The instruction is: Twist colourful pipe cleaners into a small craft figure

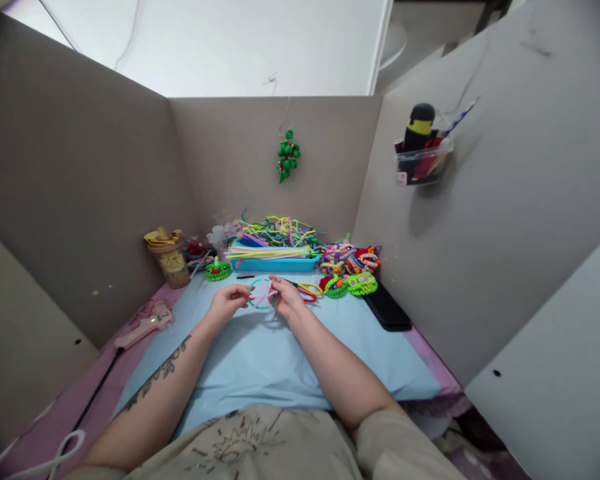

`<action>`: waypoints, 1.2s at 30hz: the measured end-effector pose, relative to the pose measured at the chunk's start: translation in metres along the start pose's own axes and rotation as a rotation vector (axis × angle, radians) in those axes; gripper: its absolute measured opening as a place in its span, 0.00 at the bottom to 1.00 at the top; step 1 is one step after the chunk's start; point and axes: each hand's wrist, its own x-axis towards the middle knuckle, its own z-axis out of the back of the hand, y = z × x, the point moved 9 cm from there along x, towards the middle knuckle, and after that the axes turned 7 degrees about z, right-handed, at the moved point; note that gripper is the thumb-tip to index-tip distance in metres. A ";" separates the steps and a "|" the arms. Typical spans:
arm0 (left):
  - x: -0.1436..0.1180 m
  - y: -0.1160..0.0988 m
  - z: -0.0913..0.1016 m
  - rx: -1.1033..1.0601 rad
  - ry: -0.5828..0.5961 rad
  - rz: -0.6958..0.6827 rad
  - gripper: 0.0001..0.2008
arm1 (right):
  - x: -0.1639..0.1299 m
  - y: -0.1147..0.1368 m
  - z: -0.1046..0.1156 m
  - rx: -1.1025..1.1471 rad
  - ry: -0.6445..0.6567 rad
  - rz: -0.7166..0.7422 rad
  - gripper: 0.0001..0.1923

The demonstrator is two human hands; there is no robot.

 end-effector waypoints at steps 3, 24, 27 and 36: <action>-0.001 0.002 -0.004 0.002 0.042 0.043 0.11 | -0.001 0.002 -0.001 -0.018 0.006 0.028 0.10; -0.021 -0.028 -0.016 0.162 0.123 -0.188 0.05 | 0.003 -0.022 0.012 -0.001 -0.104 -0.123 0.08; -0.020 -0.025 -0.014 0.085 0.104 -0.144 0.06 | 0.002 -0.023 0.011 -0.006 -0.101 -0.122 0.07; -0.017 -0.036 0.022 0.140 -0.220 -0.259 0.04 | -0.008 0.023 0.003 -0.425 -0.083 0.242 0.08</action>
